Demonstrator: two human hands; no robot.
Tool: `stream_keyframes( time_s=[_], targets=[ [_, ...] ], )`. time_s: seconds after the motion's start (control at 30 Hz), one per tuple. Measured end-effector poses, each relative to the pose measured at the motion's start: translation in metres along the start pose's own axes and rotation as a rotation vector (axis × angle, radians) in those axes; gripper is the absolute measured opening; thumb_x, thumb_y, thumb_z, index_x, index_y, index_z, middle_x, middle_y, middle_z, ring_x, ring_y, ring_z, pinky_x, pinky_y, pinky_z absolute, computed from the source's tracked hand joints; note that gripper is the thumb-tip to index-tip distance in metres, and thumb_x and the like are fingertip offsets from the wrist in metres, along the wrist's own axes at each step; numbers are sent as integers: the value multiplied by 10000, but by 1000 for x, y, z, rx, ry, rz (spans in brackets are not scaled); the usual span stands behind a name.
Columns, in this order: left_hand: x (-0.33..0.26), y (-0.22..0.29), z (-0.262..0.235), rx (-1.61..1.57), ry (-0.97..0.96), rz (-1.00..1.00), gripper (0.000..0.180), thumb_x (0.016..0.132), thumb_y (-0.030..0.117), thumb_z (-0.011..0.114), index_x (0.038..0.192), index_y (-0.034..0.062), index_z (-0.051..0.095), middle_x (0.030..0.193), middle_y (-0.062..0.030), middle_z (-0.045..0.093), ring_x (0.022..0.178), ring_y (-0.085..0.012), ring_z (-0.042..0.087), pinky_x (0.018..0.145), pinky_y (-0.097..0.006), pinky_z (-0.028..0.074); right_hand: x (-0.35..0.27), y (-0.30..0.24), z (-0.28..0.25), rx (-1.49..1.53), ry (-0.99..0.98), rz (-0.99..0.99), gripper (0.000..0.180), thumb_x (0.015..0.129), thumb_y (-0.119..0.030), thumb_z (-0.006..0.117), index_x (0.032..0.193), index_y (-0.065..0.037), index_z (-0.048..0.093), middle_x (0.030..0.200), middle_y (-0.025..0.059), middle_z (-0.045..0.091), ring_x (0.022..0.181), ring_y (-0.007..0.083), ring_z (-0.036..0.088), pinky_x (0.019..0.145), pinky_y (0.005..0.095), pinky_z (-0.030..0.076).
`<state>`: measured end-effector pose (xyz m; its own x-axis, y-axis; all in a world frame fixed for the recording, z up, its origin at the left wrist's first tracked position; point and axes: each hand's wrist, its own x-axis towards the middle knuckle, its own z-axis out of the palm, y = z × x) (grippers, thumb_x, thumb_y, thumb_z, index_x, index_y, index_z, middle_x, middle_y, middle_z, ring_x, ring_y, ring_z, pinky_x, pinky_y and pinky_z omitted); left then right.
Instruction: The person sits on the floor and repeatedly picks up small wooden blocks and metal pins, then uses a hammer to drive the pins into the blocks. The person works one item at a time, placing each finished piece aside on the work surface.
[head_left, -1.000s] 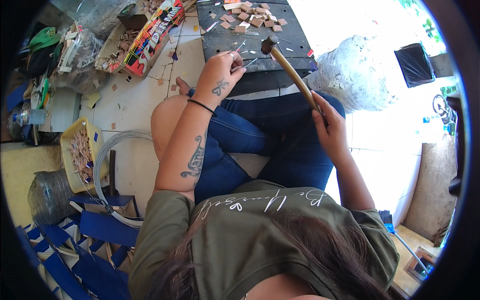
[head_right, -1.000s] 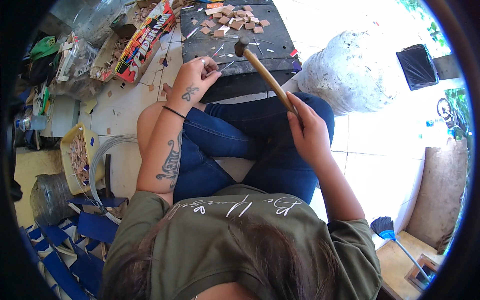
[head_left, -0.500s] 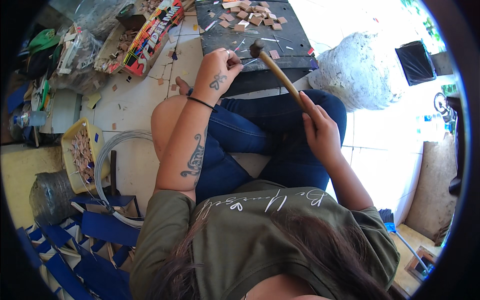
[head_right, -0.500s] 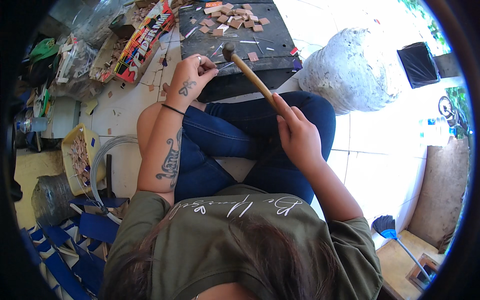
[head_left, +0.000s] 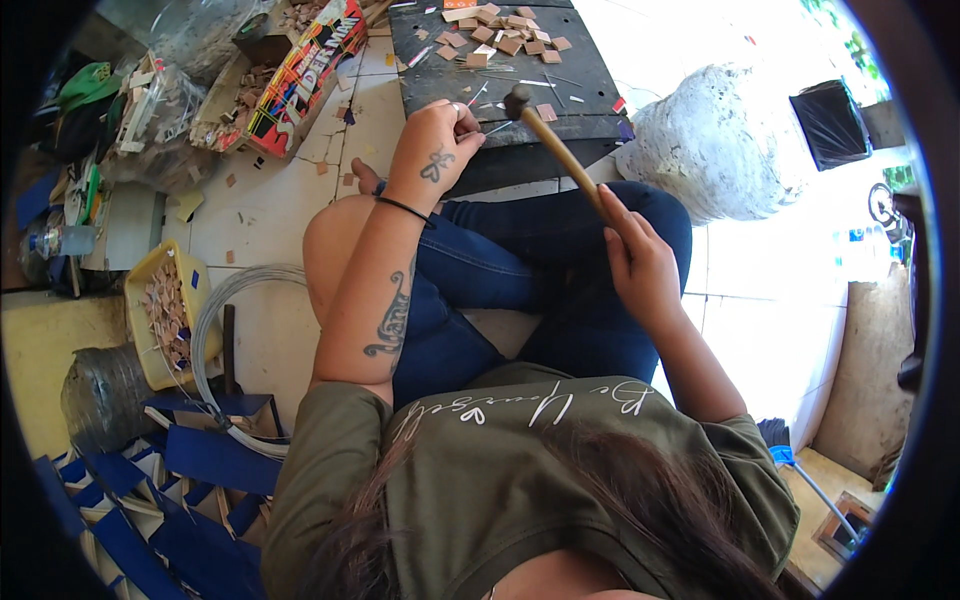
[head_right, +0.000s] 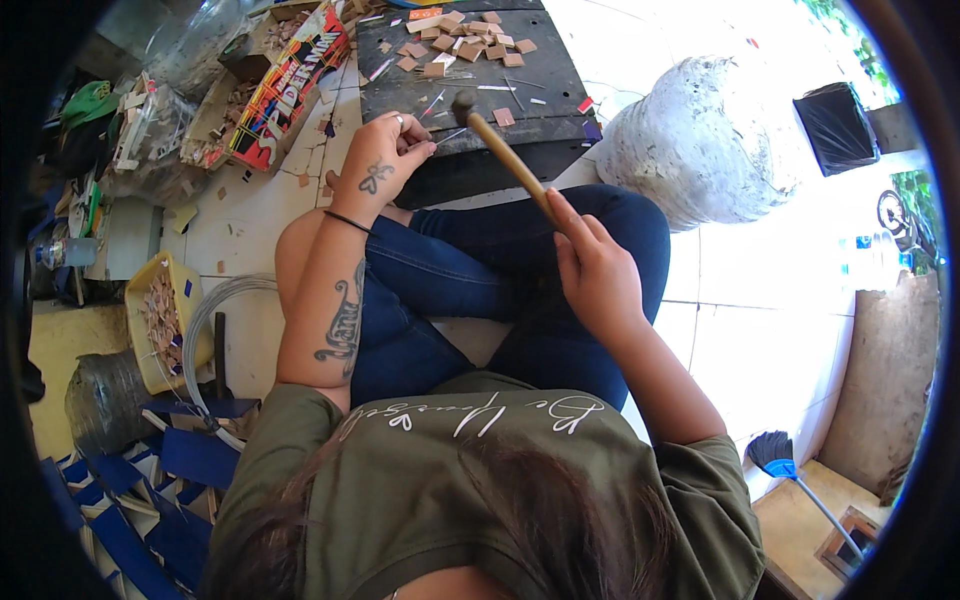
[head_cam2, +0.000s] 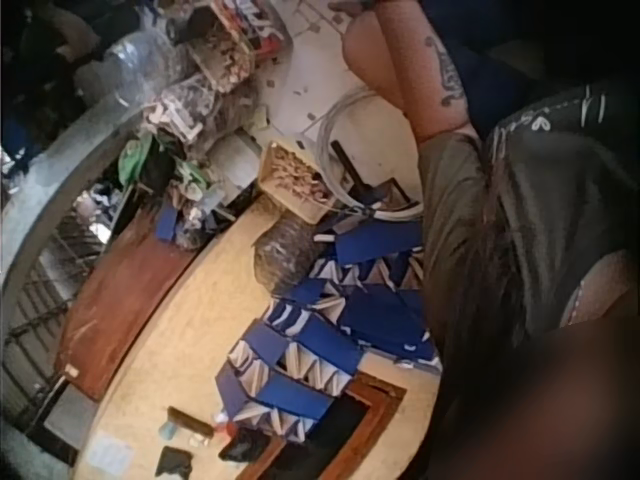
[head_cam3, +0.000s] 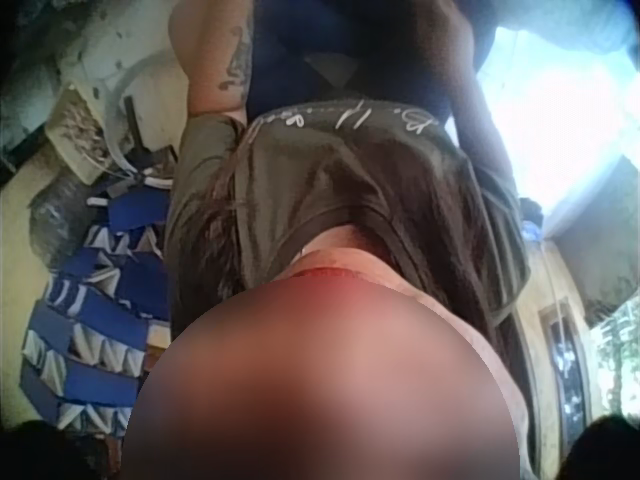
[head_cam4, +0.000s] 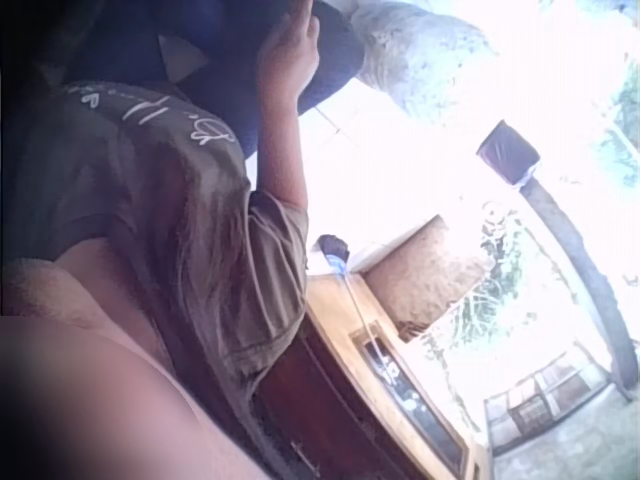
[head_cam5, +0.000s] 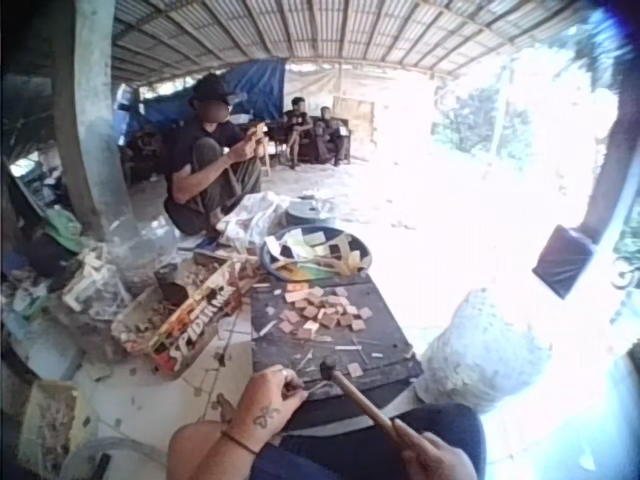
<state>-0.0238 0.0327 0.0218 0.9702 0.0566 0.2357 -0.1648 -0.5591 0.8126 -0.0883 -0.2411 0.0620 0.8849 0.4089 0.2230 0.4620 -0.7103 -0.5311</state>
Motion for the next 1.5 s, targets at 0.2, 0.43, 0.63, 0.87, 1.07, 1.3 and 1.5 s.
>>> stream_keyframes(
  time_s=[0.2,0.43,0.63,0.87,1.07,1.3,1.5],
  targets=[
    [0,1,-4,42,-32,51,128,753,46,705,856,-24,677,791,-133,641,696,-248,651,648,-331,514,4,5,-5,31,36,42,449,920,-61,537,1360,-145,503,1002,153,633,754,313,629,701,398,496],
    [7,7,14,-155,57,48,134,791,103,685,893,17,690,769,-120,633,755,-250,643,701,-341,512,5,4,-20,168,60,111,438,936,-42,533,1368,-109,500,1021,123,649,660,146,504,651,259,440],
    [14,7,26,55,141,184,121,819,139,669,799,20,661,788,-118,645,745,-294,621,686,-390,499,6,-4,-23,183,15,104,436,930,-42,540,1361,-91,502,1040,127,650,684,156,532,680,268,452],
    [12,10,33,175,264,338,180,869,160,624,775,8,648,773,-129,633,742,-318,611,685,-406,488,11,-19,-33,144,13,33,423,931,-34,533,1351,-77,508,1066,149,645,771,211,609,735,297,479],
    [11,6,40,216,325,416,166,874,120,628,764,-4,630,771,-141,623,734,-337,607,671,-408,488,16,-31,-42,45,74,-85,453,923,-21,536,1367,-108,505,885,133,598,709,222,593,674,314,478],
    [13,-2,46,261,346,474,117,854,118,629,786,23,626,785,-99,609,785,-290,596,732,-402,470,13,-32,-44,4,64,-92,473,920,-20,538,1376,-142,503,769,104,518,620,221,527,610,321,456],
    [13,-7,50,305,369,511,112,850,111,630,780,25,620,770,-90,596,765,-281,584,723,-400,467,14,-28,-44,-4,-5,-46,472,919,-18,537,1375,-137,502,787,116,533,624,223,535,610,322,458]
  ],
)
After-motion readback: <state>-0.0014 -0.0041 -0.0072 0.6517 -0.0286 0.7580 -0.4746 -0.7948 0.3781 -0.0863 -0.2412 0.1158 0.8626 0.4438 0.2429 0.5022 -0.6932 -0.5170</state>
